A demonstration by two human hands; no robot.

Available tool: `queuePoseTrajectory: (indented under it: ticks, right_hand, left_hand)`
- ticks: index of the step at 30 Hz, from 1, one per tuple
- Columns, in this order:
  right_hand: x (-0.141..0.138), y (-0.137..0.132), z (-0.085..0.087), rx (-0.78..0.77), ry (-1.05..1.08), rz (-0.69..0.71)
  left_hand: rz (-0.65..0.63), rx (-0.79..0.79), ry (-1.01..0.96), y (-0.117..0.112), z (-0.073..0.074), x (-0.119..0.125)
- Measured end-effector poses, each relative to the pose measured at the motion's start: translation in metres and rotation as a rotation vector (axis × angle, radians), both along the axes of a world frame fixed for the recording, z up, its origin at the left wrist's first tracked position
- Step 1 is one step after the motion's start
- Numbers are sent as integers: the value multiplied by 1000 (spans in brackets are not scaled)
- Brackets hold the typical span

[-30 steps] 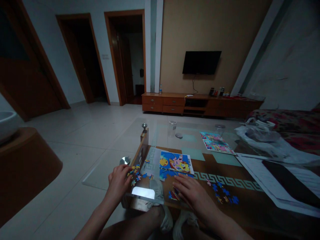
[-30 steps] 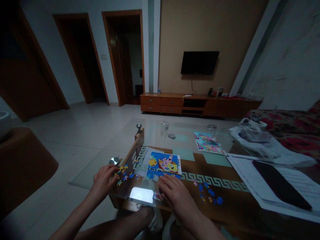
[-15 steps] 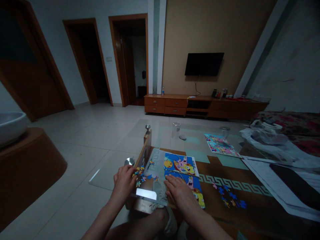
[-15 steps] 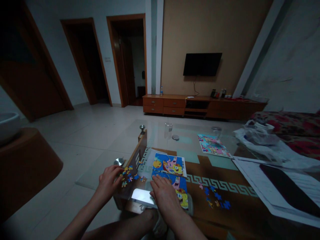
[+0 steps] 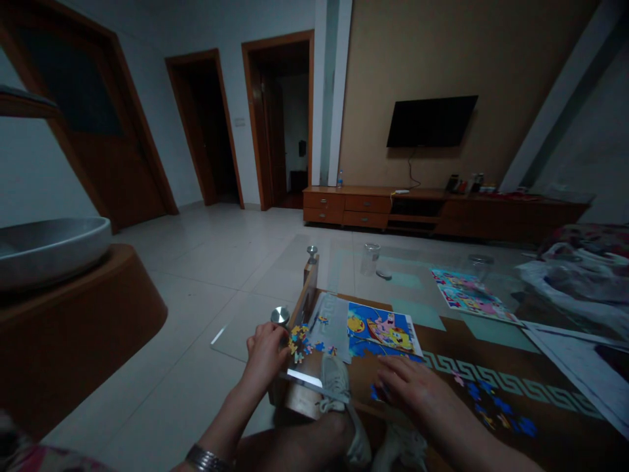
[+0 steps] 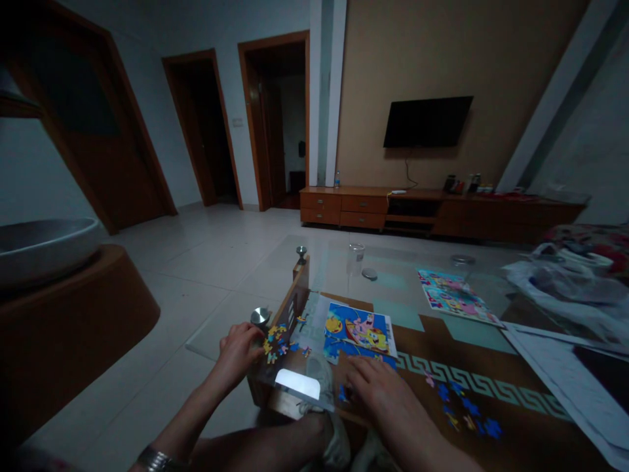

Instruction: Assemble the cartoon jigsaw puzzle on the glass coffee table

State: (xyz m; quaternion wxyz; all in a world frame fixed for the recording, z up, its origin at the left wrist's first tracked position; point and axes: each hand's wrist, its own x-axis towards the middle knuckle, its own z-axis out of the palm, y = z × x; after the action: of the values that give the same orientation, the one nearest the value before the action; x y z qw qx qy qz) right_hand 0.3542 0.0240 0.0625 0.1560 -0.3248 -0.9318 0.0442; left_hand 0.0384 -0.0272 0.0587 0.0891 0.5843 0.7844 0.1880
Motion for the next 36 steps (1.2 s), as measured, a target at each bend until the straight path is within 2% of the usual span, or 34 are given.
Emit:
queuePoseTrajectory:
  ticks: [5, 10, 14, 17, 21, 24, 26, 30, 36]
  right_hand:
    - [8, 1, 19, -62, 52, -2]
    - [-8, 5, 22, -123, 78, 42]
    - [-23, 15, 26, -132, -43, 2]
    - [-49, 29, 32, -167, -131, -59]
    - [-112, 50, 38, -188, -161, -94]
    - [-160, 62, 34, -191, -176, -98]
    - [-183, 68, 29, -203, -206, -110]
    - [-203, 77, 18, -266, -316, -148]
    - [-207, 84, 16, -338, -388, -230]
  left_hand:
    - [-1, -9, 10, 2, 0, 6]
    - [10, -27, 31, 6, 2, 3]
    - [16, -33, 44, 10, 3, -3]
    - [23, -26, 49, 15, 0, -3]
    - [33, 4, 64, 20, -7, 1]
    - [33, 26, 69, 20, -11, 2]
    - [29, 34, 64, 20, -12, 1]
    - [7, 46, 43, 18, -13, -5]
    - [-13, 46, 23, 18, -7, -6]
